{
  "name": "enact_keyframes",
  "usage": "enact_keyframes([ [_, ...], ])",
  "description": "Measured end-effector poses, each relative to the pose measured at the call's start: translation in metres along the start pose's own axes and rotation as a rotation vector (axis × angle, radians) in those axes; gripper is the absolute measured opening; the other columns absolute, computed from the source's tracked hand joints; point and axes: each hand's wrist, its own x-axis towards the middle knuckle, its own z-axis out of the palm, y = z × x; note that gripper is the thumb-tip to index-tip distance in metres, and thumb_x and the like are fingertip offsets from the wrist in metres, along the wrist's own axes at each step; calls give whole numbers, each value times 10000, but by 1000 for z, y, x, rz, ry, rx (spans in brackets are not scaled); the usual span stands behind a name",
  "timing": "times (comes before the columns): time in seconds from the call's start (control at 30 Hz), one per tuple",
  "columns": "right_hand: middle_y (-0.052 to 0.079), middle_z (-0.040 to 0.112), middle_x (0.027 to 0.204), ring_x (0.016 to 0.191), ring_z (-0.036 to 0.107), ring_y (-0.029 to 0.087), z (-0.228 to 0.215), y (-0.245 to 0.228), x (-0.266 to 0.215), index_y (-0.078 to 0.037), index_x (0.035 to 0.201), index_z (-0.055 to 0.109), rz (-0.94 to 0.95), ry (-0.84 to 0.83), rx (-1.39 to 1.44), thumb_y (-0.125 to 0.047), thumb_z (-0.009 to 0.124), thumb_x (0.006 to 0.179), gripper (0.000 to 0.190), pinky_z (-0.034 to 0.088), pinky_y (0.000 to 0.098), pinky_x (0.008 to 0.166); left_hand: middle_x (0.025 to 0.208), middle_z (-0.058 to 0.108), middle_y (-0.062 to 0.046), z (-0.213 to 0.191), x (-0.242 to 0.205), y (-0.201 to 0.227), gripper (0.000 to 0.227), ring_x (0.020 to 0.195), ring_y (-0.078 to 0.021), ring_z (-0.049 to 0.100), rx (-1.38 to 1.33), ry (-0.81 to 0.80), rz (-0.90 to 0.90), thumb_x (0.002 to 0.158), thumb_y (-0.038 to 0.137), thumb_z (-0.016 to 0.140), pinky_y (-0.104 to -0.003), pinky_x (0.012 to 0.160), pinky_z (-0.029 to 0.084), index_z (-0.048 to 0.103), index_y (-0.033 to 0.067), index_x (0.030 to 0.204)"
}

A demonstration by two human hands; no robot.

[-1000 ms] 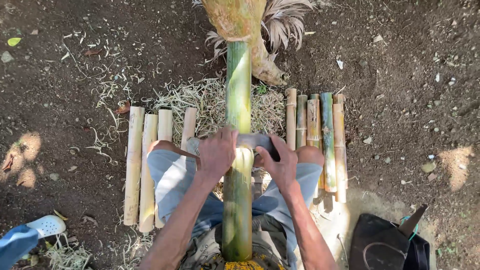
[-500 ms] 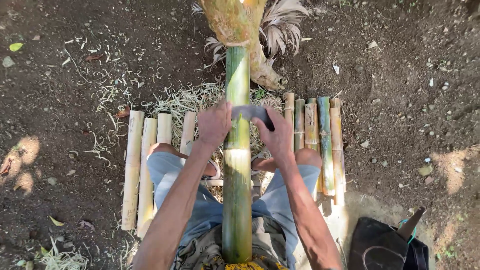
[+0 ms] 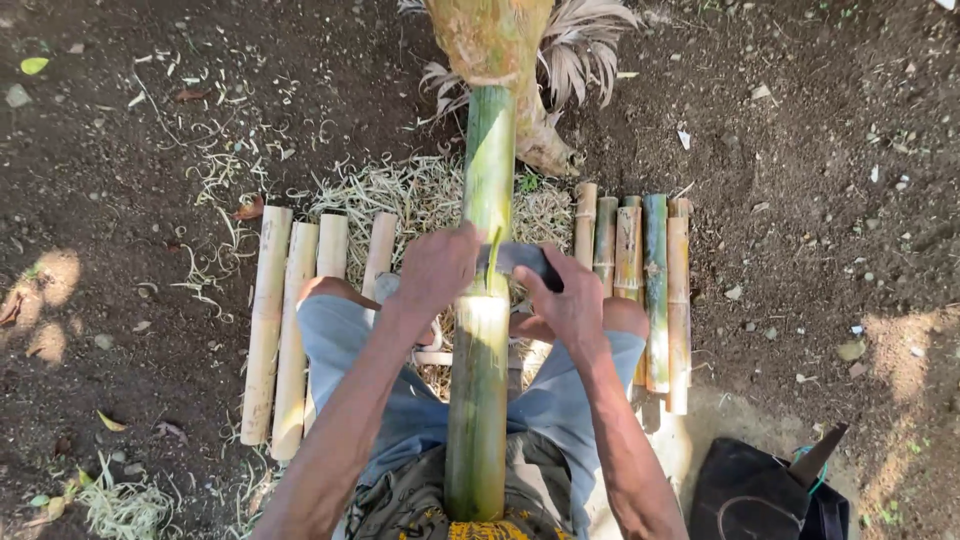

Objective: The recorder uses a drawknife or curved blade to strip the outer layer and bark from bamboo or wood poles.

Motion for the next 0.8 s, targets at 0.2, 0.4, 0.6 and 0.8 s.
enact_keyframes([
  [0.2,212,762,952,819,766,283,7,6,7,-30,1265,702,88,3,-38,-357,839,823,566,580,389,739,622,664,-199,8,4,6,269,565,-372,678,4,19,-93,1007,250,578,-501,542,535,680,42,869],
  [0.4,233,763,1041,941,775,309,-8,7,-82,7,1252,694,-118,-27,0,-358,802,875,536,604,379,802,601,655,-173,8,-98,38,361,492,-342,658,18,21,-148,1041,337,549,-470,467,517,617,72,804],
  [0.6,224,749,957,804,761,242,7,20,-17,36,1248,671,-13,29,10,-296,850,823,568,592,363,711,610,639,-159,11,-14,10,293,476,-294,652,51,53,57,1056,217,462,-439,418,494,637,39,903],
  [0.8,178,745,872,701,699,181,25,19,-15,33,1199,717,-67,178,95,-249,816,872,444,574,341,664,586,670,-144,7,5,14,428,487,-308,671,103,76,-28,1090,339,504,-430,461,523,659,36,830],
])
